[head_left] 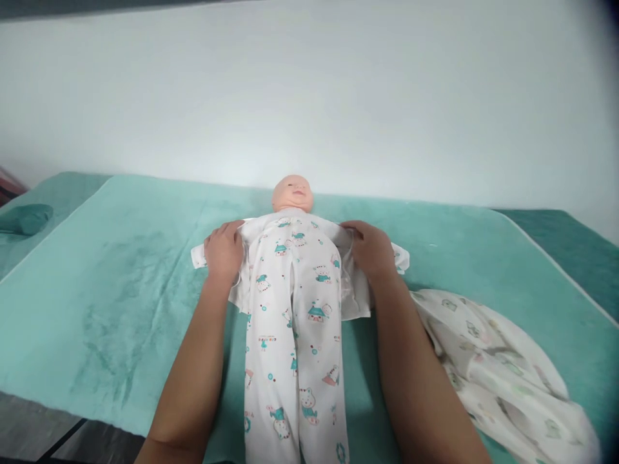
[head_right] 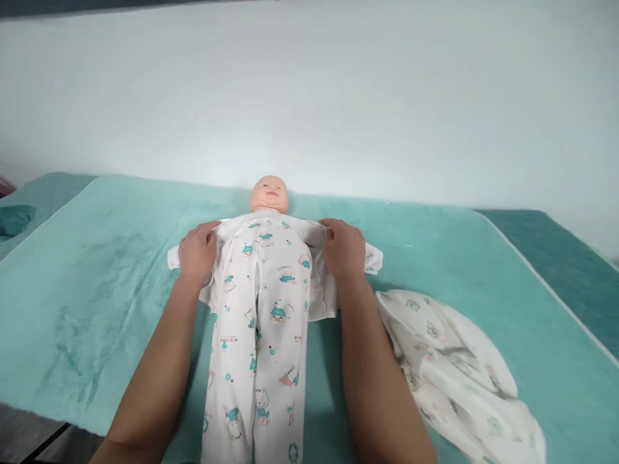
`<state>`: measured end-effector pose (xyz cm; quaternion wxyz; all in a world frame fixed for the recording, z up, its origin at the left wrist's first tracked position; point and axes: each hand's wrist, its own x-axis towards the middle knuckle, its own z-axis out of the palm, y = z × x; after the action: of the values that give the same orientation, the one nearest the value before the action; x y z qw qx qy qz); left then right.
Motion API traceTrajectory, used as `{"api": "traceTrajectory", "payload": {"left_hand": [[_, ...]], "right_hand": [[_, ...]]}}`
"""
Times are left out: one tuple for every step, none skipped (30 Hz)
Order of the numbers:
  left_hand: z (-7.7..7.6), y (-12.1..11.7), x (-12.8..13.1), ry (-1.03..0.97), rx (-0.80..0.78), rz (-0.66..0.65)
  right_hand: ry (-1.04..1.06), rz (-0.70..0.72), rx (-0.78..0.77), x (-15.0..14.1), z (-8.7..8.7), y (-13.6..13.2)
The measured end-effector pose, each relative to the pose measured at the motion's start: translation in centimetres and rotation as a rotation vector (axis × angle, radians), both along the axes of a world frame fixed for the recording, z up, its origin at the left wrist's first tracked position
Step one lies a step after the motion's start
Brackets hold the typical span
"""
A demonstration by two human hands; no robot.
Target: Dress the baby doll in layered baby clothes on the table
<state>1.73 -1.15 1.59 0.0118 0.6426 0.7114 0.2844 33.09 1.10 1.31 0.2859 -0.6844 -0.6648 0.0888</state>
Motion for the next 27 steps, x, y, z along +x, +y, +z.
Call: {"api": "traceTrajectory", "payload": {"left_hand": [[-0.1,0.0,0.0,-0.012,-0.004,0.001],[-0.1,0.1,0.0,-0.021,-0.007,0.006],[-0.1,0.1,0.1,-0.027,-0.009,0.012],[-0.2,0.1,0.1,-0.031,-0.01,0.019],[-0.2,0.2,0.1,-0.033,-0.009,0.022],[-0.2,0.2,0.2,-0.035,-0.007,0.024],[-0.2,0.1,0.2,-0.035,-0.005,0.023],[-0.2,0.1,0.2,-0.034,-0.004,0.02],[-0.2,0.1,0.2,-0.032,-0.004,0.016],[-0.3,0.1,0.1,-0.03,-0.006,0.015],[-0.3,0.1,0.1,-0.027,-0.01,0.014],[-0.3,0.1,0.0,-0.024,-0.015,0.013],[-0.3,0.1,0.0,-0.02,-0.021,0.012],[-0.3,0.2,-0.1,-0.014,-0.03,0.009],[-0.3,0.2,-0.1,-0.005,-0.04,0.004],[-0.3,0.2,-0.2,0.006,-0.049,-0.001],[-0.3,0.1,-0.2,0.016,-0.059,-0.007],[-0.2,0.1,-0.2,0.024,-0.066,-0.011],[-0.1,0.0,-0.2,0.029,-0.07,-0.014],[-0.1,0.0,-0.2,0.028,-0.069,-0.014],[0.0,-0.1,-0.3,0.024,-0.065,-0.015],[0.1,-0.2,-0.3,0.018,-0.057,-0.017],[0.1,-0.3,-0.3,0.009,-0.049,-0.019],[0.2,-0.4,-0.3,-0.001,-0.041,-0.021],[0.3,-0.4,-0.3,-0.012,-0.035,-0.026],[0.3,-0.5,-0.4,-0.024,-0.031,-0.031],[0.3,-0.5,-0.4,-0.034,-0.027,-0.034]], "right_hand": [[0.003,-0.015,0.069,-0.6,0.6,-0.4],[0.015,-0.021,0.141,-1.5,1.4,-0.8],[0.033,-0.005,0.199,-2.6,2.4,-1.2],[0.064,0.043,0.232,-4.0,3.5,-1.6],[0.092,0.128,0.226,-5.5,4.6,-1.8],[0.083,0.241,0.18,-7.3,5.7,-1.9],[0.034,0.338,0.125,-9.0,6.8,-1.8],[-0.05,0.422,0.06,-10.8,7.6,-1.5],[-0.172,0.512,-0.016,-12.6,8.4,-1.0],[-0.313,0.591,-0.092,-14.2,8.9,-0.3],[-0.437,0.634,-0.147,-15.6,9.2,0.4],[-0.52,0.647,-0.182,-16.8,9.3,1.2],[-0.575,0.652,-0.216,-17.8,9.3,2.0],[-0.603,0.649,-0.245,-18.5,9.1,2.7],[-0.612,0.652,-0.278,-19.0,8.8,3.2],[-0.614,0.665,-0.312,-19.2,8.5,3.6],[-0.61,0.678,-0.326,-19.2,8.2,3.8],[-0.597,0.689,-0.317,-19.0,7.9,3.8],[-0.579,0.697,-0.287,-18.6,7.6,3.6],[-0.561,0.7,-0.246,-18.2,7.4,3.4],[-0.545,0.701,-0.199,-17.7,7.2,3.2],[-0.53,0.699,-0.166,-17.1,7.1,2.9],[-0.511,0.697,-0.151,-16.6,6.9,2.7],[-0.486,0.694,-0.147,-16.1,6.8,2.5],[-0.453,0.689,-0.144,-15.7,6.8,2.5],[-0.417,0.684,-0.14,-15.3,6.7,2.4],[-0.385,0.672,-0.126,-14.9,6.7,2.4]]}}
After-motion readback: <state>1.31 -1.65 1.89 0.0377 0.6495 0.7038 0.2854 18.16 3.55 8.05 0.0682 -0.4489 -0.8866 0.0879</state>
